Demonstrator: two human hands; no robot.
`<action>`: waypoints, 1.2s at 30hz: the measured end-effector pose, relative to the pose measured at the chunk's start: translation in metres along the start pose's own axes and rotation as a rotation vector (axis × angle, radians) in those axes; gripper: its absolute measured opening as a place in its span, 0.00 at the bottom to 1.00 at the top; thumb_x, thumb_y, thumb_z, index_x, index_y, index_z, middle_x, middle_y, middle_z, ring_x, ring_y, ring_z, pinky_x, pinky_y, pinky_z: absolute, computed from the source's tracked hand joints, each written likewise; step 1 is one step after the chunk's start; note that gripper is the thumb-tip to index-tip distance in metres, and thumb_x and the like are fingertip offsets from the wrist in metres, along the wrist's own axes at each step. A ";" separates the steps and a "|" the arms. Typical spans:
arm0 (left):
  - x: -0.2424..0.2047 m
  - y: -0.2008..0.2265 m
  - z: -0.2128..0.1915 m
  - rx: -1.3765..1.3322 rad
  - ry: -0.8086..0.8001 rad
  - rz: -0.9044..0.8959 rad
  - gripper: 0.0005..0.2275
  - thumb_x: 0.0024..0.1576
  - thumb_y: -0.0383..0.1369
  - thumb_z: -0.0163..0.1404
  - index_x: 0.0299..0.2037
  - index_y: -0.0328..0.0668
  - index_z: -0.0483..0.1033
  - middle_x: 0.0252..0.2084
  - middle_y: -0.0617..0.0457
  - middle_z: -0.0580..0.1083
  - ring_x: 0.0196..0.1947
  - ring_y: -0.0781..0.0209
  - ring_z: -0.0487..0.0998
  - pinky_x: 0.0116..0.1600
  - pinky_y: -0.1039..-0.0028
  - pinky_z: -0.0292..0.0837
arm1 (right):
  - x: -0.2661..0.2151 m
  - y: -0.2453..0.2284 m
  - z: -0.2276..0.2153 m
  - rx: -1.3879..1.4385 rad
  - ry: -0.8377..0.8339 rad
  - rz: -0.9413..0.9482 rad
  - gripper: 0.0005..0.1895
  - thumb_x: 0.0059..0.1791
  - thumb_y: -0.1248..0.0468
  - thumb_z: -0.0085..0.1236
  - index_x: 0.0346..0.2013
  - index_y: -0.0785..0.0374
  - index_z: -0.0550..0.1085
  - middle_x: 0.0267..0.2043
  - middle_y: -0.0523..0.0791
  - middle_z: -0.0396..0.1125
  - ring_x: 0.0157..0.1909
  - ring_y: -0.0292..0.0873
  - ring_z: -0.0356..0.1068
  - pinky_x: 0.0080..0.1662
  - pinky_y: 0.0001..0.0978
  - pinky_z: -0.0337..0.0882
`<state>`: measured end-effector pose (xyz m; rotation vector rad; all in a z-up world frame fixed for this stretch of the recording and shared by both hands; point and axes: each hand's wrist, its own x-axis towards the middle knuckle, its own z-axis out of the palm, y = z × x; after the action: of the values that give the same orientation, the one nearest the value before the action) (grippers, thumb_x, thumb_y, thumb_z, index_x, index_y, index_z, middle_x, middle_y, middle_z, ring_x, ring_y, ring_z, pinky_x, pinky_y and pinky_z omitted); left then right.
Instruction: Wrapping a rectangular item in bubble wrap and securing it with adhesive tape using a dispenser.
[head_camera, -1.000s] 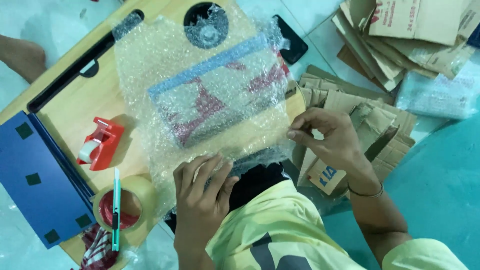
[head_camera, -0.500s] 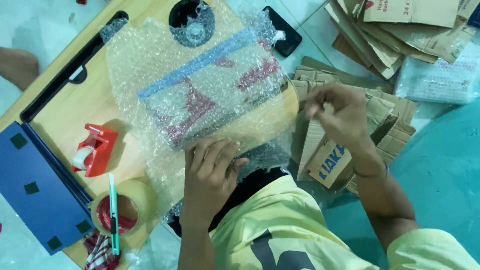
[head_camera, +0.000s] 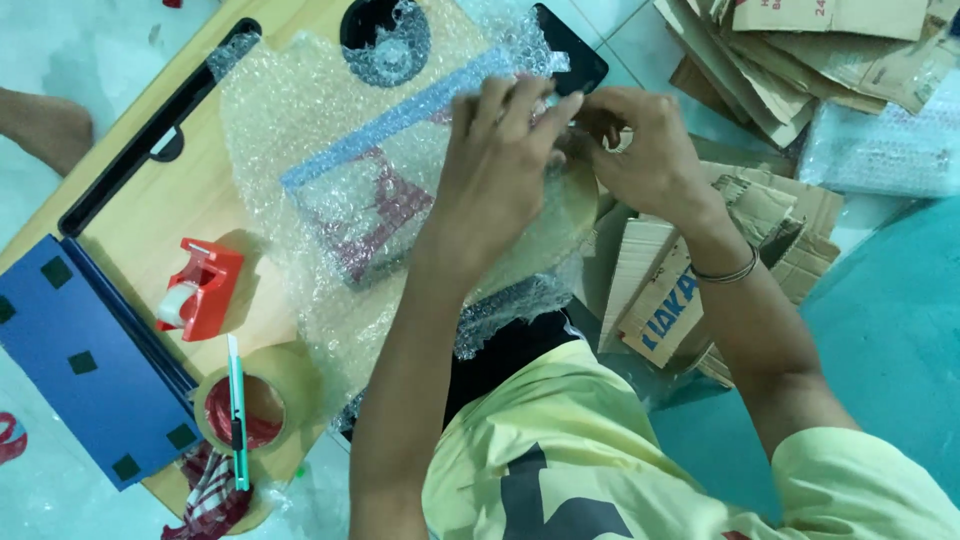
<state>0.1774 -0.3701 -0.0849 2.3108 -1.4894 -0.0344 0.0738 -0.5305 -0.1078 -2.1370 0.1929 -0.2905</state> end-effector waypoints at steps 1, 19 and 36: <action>0.006 -0.006 0.009 0.002 0.006 -0.005 0.17 0.59 0.25 0.53 0.59 0.42 0.78 0.58 0.49 0.71 0.55 0.51 0.65 0.61 0.57 0.57 | -0.001 0.000 -0.001 -0.001 -0.004 -0.006 0.13 0.44 0.82 0.57 0.43 0.77 0.77 0.35 0.49 0.70 0.33 0.41 0.63 0.38 0.30 0.68; 0.012 -0.015 0.005 -0.362 0.197 0.085 0.04 0.51 0.32 0.65 0.35 0.52 0.87 0.40 0.65 0.80 0.46 0.63 0.70 0.56 0.65 0.53 | -0.008 0.022 -0.010 0.616 -0.061 0.414 0.08 0.54 0.64 0.63 0.41 0.67 0.80 0.32 0.44 0.73 0.29 0.31 0.65 0.34 0.17 0.67; 0.010 -0.017 0.009 -0.520 0.185 0.039 0.08 0.50 0.20 0.59 0.32 0.48 0.80 0.36 0.67 0.78 0.43 0.65 0.69 0.56 0.67 0.49 | -0.011 0.037 -0.005 0.722 -0.117 0.446 0.11 0.57 0.58 0.58 0.38 0.63 0.79 0.30 0.42 0.71 0.28 0.30 0.64 0.35 0.17 0.67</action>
<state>0.1947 -0.3749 -0.0968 1.8163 -1.2520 -0.1717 0.0608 -0.5518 -0.1380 -1.3453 0.4180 0.0334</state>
